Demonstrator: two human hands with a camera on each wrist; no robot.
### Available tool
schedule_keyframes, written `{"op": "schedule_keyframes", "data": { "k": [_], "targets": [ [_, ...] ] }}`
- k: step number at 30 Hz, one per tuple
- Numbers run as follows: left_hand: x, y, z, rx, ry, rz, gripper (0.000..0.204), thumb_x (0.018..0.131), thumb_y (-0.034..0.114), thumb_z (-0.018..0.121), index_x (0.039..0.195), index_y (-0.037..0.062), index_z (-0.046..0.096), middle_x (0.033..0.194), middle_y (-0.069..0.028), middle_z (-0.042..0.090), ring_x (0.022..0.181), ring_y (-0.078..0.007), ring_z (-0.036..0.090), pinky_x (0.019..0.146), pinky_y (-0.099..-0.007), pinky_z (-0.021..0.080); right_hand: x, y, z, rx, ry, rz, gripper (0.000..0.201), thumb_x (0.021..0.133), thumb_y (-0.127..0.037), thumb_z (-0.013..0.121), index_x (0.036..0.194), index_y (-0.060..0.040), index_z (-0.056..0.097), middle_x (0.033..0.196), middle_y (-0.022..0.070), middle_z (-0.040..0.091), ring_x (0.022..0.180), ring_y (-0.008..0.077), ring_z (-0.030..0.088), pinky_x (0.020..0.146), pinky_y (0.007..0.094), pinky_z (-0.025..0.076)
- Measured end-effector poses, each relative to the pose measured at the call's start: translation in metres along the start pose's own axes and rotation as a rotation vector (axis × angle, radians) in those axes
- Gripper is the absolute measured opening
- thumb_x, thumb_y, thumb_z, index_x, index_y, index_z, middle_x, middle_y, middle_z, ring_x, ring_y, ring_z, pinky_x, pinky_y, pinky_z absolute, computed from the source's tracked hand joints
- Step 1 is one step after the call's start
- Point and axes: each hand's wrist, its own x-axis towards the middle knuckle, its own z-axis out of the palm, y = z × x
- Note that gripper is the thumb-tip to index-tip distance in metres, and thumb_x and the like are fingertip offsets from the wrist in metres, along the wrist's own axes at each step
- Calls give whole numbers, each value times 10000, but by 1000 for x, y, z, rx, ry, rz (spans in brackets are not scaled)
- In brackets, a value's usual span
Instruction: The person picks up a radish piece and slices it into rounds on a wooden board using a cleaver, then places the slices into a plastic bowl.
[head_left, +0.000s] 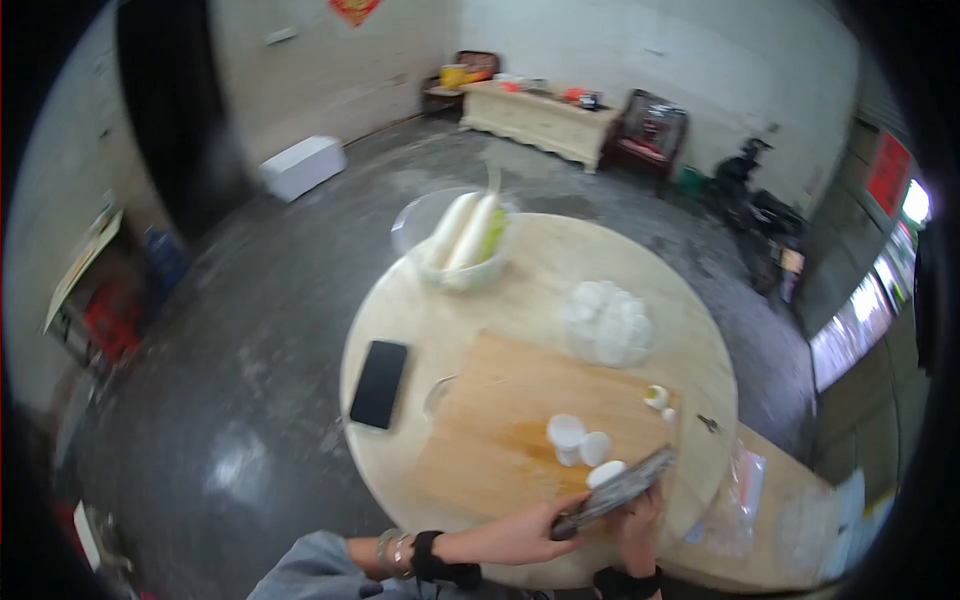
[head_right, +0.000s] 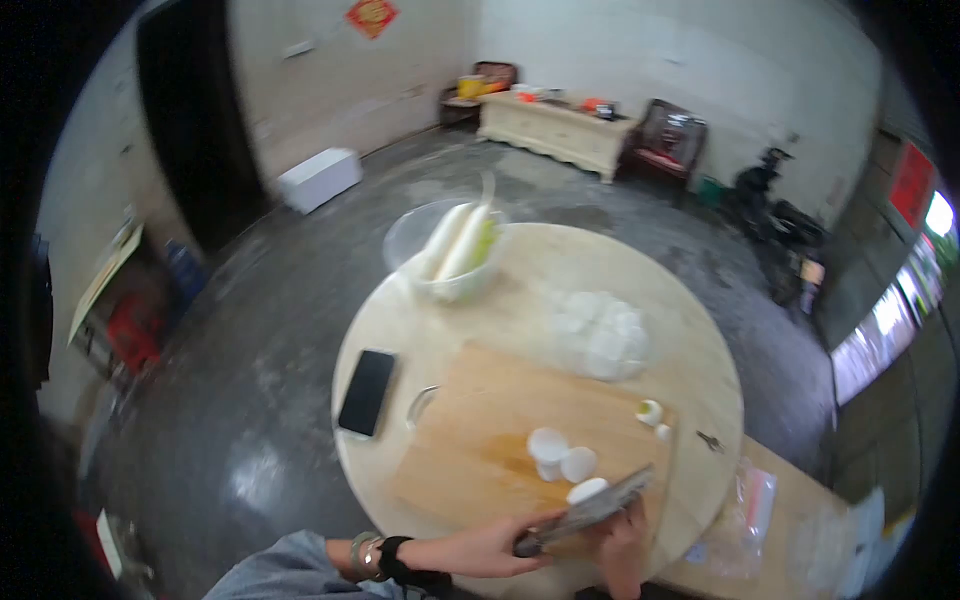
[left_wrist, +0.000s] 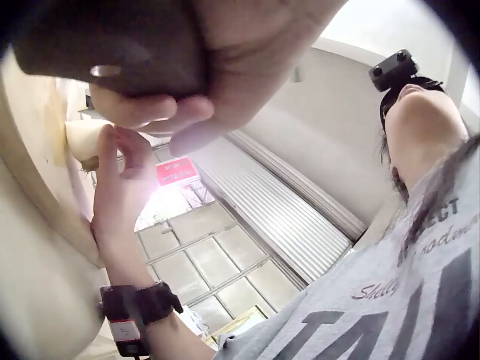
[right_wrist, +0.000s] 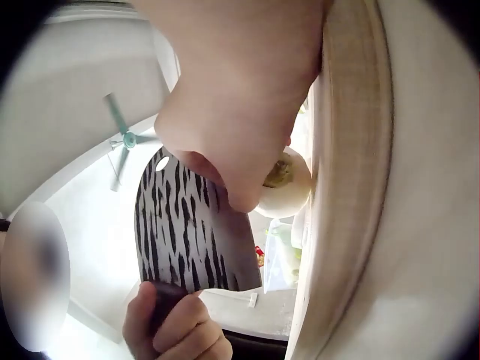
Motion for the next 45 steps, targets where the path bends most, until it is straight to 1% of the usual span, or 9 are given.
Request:
{"op": "schedule_keyframes", "data": {
  "k": [5, 8, 11, 17, 20, 29, 36, 39, 45],
  "targets": [
    [-4, 1, -2, -33, -50, -48, 642, 838, 88, 585, 1391, -57, 293, 1222, -241, 539, 1085, -269, 566, 932, -342, 441, 0, -8, 2, 180, 94, 196, 401, 675, -117, 710, 1049, 9, 644, 1044, 194, 597, 923, 372, 598, 799, 441, 493],
    [-4, -11, 7, -59, 31, 79, 654, 787, 82, 577, 1370, -63, 317, 849, -186, 583, 728, -278, 562, 686, -340, 467, -2, -3, 2, 186, 97, 195, 406, 700, -107, 699, 1075, 30, 627, 1032, 198, 588, 917, 353, 602, 798, 425, 494],
    [-6, -2, 2, -161, 3, 75, 661, 794, 83, 584, 1378, -54, 308, 827, -181, 578, 732, -254, 564, 677, -340, 462, -4, -2, 2, 193, 85, 222, 437, 726, -121, 686, 1125, 38, 606, 1044, 208, 580, 930, 369, 598, 818, 428, 486],
    [-12, -23, 15, -218, -7, 14, 655, 866, 86, 578, 1425, -19, 254, 1334, -202, 464, 1222, -237, 469, 1036, -331, 362, -14, 3, -3, 163, 28, 205, 405, 722, -145, 655, 1097, 6, 635, 1100, 209, 599, 958, 419, 579, 868, 509, 454],
    [-17, -8, 5, -312, -42, -17, 655, 875, 88, 583, 1435, 1, 254, 1345, -188, 466, 1230, -224, 462, 1038, -337, 359, -13, -11, -7, 135, 9, 280, 398, 715, -141, 651, 1084, 8, 636, 1081, 206, 599, 958, 428, 566, 856, 515, 455],
    [-22, -3, 0, -68, 57, -49, 671, 819, 192, 653, 1399, 37, 353, 1120, -234, 595, 1014, -320, 606, 866, -365, 474, -7, -14, -7, -9, 62, 79, 344, 663, -87, 664, 994, 5, 664, 1000, 192, 589, 938, 429, 561, 765, 493, 486],
    [-21, 12, -5, 6, -29, -151, 645, 813, 190, 656, 1374, 24, 383, 919, -229, 633, 842, -314, 656, 748, -360, 502, -28, -12, 15, 558, 110, 600, 294, 663, -105, 764, 939, -36, 691, 973, 131, 664, 866, 334, 628, 760, 420, 509],
    [-21, 3, 0, 1, 23, -105, 635, 811, 137, 665, 1387, 63, 409, 843, -112, 632, 753, -116, 569, 728, -268, 474, -30, -16, 27, 944, 349, 869, 295, 638, -103, 808, 907, -46, 703, 942, 103, 679, 824, 302, 648, 706, 385, 537],
    [-18, 21, -9, -3, -32, -271, 648, 802, 97, 657, 1394, 52, 397, 832, -100, 633, 744, -108, 560, 712, -262, 470, -21, -15, 18, 573, 211, 681, 387, 598, -176, 788, 914, 15, 671, 951, 153, 632, 870, 380, 619, 756, 439, 526]
  ]
}}
